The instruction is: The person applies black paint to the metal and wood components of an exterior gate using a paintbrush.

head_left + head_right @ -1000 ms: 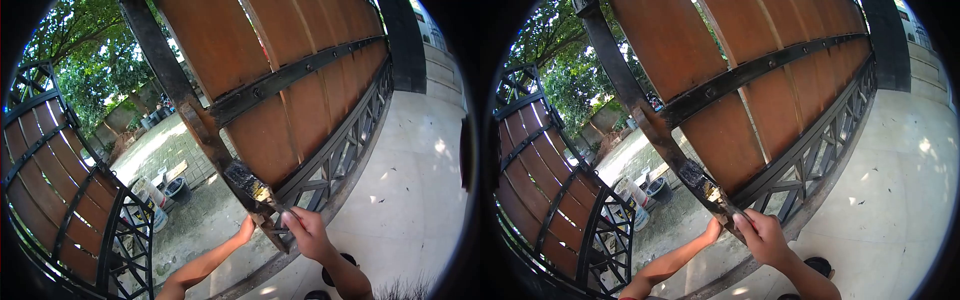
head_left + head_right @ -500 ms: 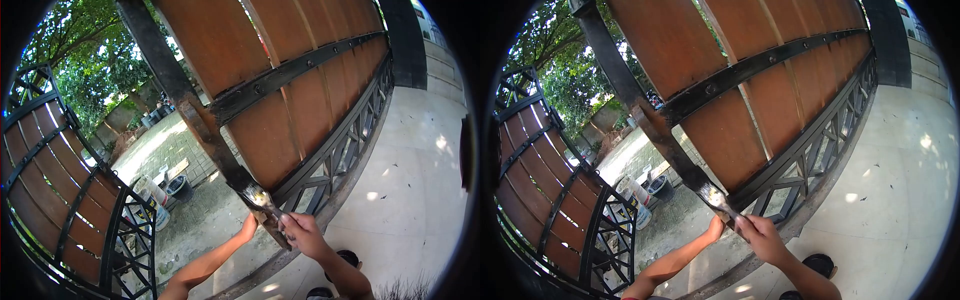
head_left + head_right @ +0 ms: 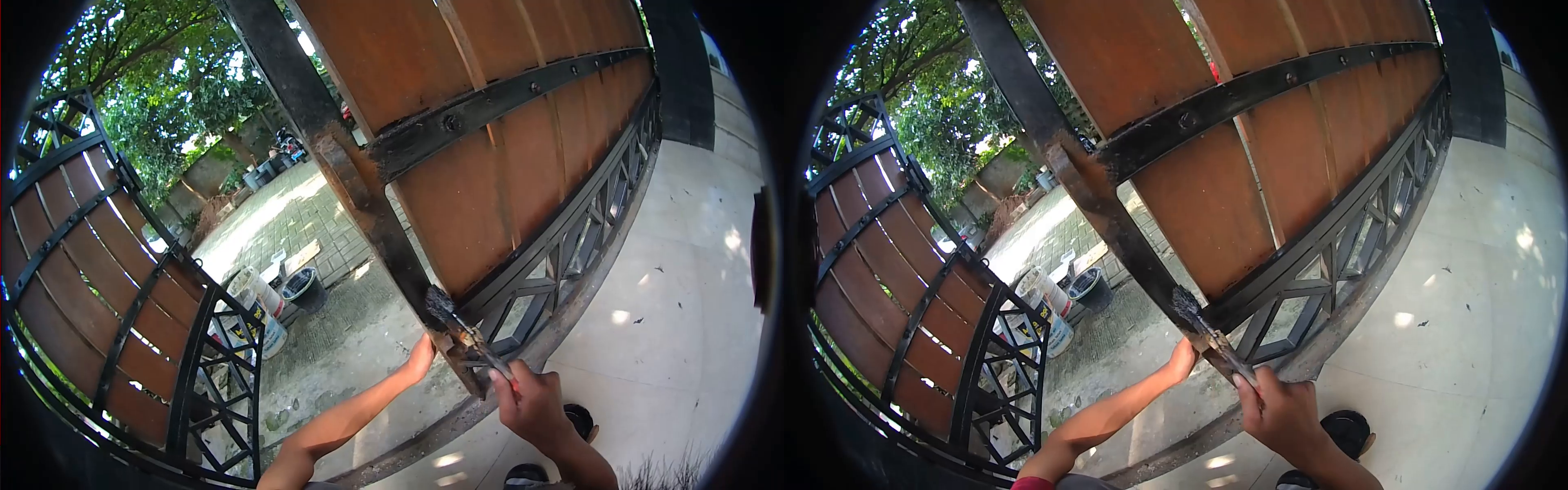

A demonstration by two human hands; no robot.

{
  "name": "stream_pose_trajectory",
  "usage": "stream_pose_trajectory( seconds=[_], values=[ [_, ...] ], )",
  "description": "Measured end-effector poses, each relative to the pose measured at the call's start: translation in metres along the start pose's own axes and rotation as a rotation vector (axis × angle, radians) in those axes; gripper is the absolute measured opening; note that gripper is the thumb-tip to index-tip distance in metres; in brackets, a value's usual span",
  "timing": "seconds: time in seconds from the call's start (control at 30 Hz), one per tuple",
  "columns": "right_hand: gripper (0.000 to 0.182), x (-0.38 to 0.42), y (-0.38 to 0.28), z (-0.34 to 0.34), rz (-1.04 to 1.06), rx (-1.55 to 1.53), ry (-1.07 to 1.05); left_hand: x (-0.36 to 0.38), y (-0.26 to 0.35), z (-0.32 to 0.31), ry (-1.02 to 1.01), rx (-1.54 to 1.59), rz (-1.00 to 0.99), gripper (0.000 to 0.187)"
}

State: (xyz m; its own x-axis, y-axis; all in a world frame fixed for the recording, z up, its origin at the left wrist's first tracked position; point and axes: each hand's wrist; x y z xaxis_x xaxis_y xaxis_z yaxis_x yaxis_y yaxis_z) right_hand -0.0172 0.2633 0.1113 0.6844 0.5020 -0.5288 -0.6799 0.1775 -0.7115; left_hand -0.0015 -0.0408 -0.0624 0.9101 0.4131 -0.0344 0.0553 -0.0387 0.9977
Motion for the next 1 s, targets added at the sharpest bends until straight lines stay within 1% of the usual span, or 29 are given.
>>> stream_pose_trajectory(
  seconds=[0.03, 0.07, 0.13, 0.17, 0.2, 0.27, 0.33, 0.4, 0.47, 0.53, 0.57, 0.6, 0.67, 0.7, 0.73, 0.77, 0.8, 0.83, 0.87, 0.93, 0.97, 1.0],
  values=[
    [0.02, 0.002, -0.003, 0.008, 0.004, 0.055, -0.008, -0.006, -0.011, 0.006, 0.007, -0.083, -0.071, 0.044],
    [0.02, -0.004, -0.011, 0.013, -0.012, 0.052, -0.014, -0.002, -0.003, 0.002, 0.005, -0.084, -0.054, 0.044],
    [0.02, -0.026, -0.032, 0.017, 0.169, 0.001, 0.115, 0.003, 0.013, -0.005, -0.111, 0.118, -0.018, 0.046],
    [0.017, -0.036, -0.034, 0.01, 0.211, -0.012, 0.148, 0.003, 0.011, -0.001, -0.095, 0.065, 0.002, 0.046],
    [0.017, -0.035, -0.027, 0.002, 0.205, -0.006, 0.143, 0.002, 0.004, 0.001, -0.098, 0.072, 0.008, 0.046],
    [0.015, -0.029, -0.014, -0.018, 0.18, 0.021, 0.117, -0.003, -0.005, 0.009, -0.168, 0.073, -0.024, 0.046],
    [0.015, -0.007, 0.003, -0.022, 0.176, 0.035, 0.059, -0.006, -0.01, -0.003, 0.028, 0.027, -0.059, 0.054],
    [0.014, 0.003, 0.012, -0.024, 0.171, -0.03, 0.071, -0.009, -0.014, 0.004, -0.049, 0.024, -0.05, 0.055],
    [0.015, -0.025, 0.004, -0.02, 0.156, -0.069, 0.077, 0.0, 0.002, -0.002, -0.066, 0.049, -0.03, 0.051],
    [0.017, -0.055, 0.001, -0.019, 0.261, -0.043, 0.188, 0.012, 0.035, -0.02, -0.112, 0.109, -0.051, 0.047],
    [0.017, -0.06, -0.002, -0.018, 0.256, -0.04, 0.195, 0.007, 0.03, -0.017, -0.168, 0.175, -0.056, 0.046],
    [0.018, -0.063, -0.006, -0.018, 0.268, -0.055, 0.216, 0.007, 0.027, -0.016, -0.171, 0.173, -0.051, 0.046],
    [0.018, -0.056, -0.002, -0.024, 0.285, -0.071, 0.228, 0.007, 0.019, -0.015, -0.029, 0.108, -0.037, 0.045],
    [0.018, -0.038, 0.01, -0.033, 0.261, -0.038, 0.164, 0.0, -0.003, -0.001, -0.03, 0.01, -0.102, 0.045],
    [0.018, -0.02, 0.019, -0.04, 0.239, -0.005, 0.099, -0.002, -0.006, 0.003, -0.02, 0.016, -0.108, 0.045],
    [0.011, -0.006, 0.019, -0.037, 0.168, 0.013, 0.021, -0.005, -0.005, 0.007, -0.138, 0.124, -0.047, 0.046],
    [0.011, -0.002, 0.022, -0.042, 0.176, 0.011, 0.015, -0.006, -0.003, 0.009, -0.259, 0.23, 0.014, 0.047],
    [0.013, 0.0, 0.027, -0.048, 0.193, 0.009, 0.068, -0.006, -0.006, -0.001, -0.04, 0.202, -0.008, 0.04],
    [0.016, 0.001, 0.03, -0.051, 0.202, 0.008, 0.122, -0.004, -0.006, -0.001, -0.039, 0.203, -0.006, 0.04],
    [0.013, -0.017, 0.017, -0.041, 0.212, -0.015, 0.126, 0.0, -0.005, -0.003, 0.031, 0.061, -0.08, 0.04],
    [0.01, -0.031, 0.009, -0.033, 0.237, -0.035, 0.135, 0.006, 0.013, -0.017, 0.128, 0.068, -0.083, 0.038],
    [0.01, -0.042, 0.0, -0.028, 0.219, -0.027, 0.142, 0.011, 0.026, -0.023, 0.113, 0.108, -0.062, 0.036]
  ],
)
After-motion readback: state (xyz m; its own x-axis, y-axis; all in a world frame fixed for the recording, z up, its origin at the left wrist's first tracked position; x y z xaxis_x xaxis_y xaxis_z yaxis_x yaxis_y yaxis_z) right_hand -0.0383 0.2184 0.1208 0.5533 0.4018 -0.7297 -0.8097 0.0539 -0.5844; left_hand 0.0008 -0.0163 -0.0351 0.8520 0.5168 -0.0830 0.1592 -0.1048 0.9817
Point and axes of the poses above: each hand's wrist, its own x-axis away from the middle knuckle, its own z-axis out of the back of the hand, y = z × x, and after that the axes turned 7 degrees about -z, right-handed
